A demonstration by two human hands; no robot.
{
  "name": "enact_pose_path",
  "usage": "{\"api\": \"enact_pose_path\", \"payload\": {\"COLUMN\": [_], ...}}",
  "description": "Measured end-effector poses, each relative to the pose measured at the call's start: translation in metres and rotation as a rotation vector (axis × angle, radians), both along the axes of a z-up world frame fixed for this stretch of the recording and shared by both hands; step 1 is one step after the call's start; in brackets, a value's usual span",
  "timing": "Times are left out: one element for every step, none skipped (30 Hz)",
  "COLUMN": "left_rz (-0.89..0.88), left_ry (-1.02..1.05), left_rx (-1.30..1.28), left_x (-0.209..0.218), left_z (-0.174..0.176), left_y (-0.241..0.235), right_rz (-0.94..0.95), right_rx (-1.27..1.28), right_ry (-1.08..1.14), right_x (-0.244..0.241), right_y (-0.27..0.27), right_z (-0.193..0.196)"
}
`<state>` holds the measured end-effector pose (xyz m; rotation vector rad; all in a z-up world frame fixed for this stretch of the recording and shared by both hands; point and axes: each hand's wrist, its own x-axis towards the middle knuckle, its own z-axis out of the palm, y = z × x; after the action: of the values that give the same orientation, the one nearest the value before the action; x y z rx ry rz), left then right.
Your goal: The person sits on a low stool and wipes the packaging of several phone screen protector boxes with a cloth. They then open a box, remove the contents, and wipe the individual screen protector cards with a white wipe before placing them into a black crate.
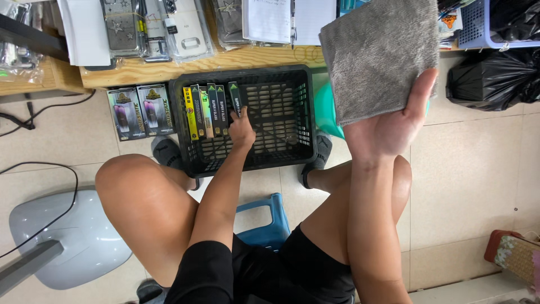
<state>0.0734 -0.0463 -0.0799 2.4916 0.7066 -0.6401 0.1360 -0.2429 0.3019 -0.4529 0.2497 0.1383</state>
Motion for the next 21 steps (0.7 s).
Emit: {"api": "enact_pose_path", "payload": {"left_rz": [0.003, 0.059, 0.113, 0.113, 0.146, 0.179, 0.175, 0.212, 0.244, 0.238, 0.189, 0.138, 0.135, 0.137, 0.139, 0.139, 0.084, 0.026, 0.020, 0.126, 0.234], "left_ry": [-0.002, -0.007, -0.020, -0.029, -0.055, -0.082, -0.095, -0.212, -0.323, -0.332, -0.483, -0.634, -0.643, -0.765, -0.887, -0.896, -0.964, -1.032, -1.049, -1.013, -0.966], "left_rx": [0.009, -0.087, -0.178, -0.164, -0.216, -0.268, -0.260, -0.412, -0.567, -0.562, -0.670, -0.778, -0.776, -0.902, -1.024, -1.019, -1.104, -1.188, -1.187, -1.259, -1.326], "left_x": [-0.002, -0.005, -0.004, -0.005, -0.005, -0.006, -0.007, -0.009, -0.013, -0.015, -0.016, -0.018, -0.017, -0.017, -0.018, -0.022, -0.024, -0.026, -0.024, -0.022, -0.023], "left_z": [0.010, 0.021, 0.033, 0.049, 0.064, 0.079, 0.097, 0.115, 0.132, 0.149, 0.167, 0.185, 0.221, 0.256, 0.293, 0.302, 0.309, 0.317, 0.310, 0.303, 0.296], "left_y": [-0.001, -0.001, 0.003, 0.004, 0.001, -0.003, -0.001, 0.001, 0.000, 0.002, 0.005, 0.008, 0.014, 0.020, 0.028, 0.041, 0.053, 0.065, 0.075, 0.086, 0.099], "right_rz": [0.003, -0.003, -0.010, -0.010, -0.012, -0.014, -0.015, -0.037, -0.064, -0.068, -0.102, -0.136, -0.135, -0.154, -0.171, -0.167, -0.123, -0.079, -0.078, 0.042, 0.163], "right_rx": [0.009, 0.005, 0.008, 0.023, 0.030, 0.037, 0.046, -0.028, -0.106, -0.099, -0.108, -0.117, -0.114, -0.189, -0.262, -0.257, -0.330, -0.404, -0.402, -0.654, -0.904], "right_ry": [-0.002, 0.002, -0.002, -0.011, -0.005, 0.000, -0.012, -0.100, -0.184, -0.193, -0.201, -0.209, -0.217, -0.228, -0.236, -0.243, -0.280, -0.317, -0.335, -0.319, -0.292], "right_x": [0.001, 0.000, 0.001, 0.001, 0.004, 0.006, 0.005, 0.003, 0.001, -0.001, -0.002, -0.003, -0.004, -0.006, -0.006, -0.009, -0.009, -0.010, -0.019, -0.028, -0.041], "right_y": [0.000, 0.001, 0.005, 0.007, 0.007, 0.007, 0.016, 0.024, 0.031, 0.032, 0.035, 0.038, 0.039, 0.040, 0.044, 0.044, 0.044, 0.043, 0.047, 0.052, 0.059], "right_z": [0.001, 0.002, 0.004, 0.002, 0.001, 0.000, 0.003, 0.006, 0.009, 0.009, 0.009, 0.009, 0.005, 0.002, -0.001, -0.017, -0.032, -0.047, -0.057, -0.068, -0.079]}}
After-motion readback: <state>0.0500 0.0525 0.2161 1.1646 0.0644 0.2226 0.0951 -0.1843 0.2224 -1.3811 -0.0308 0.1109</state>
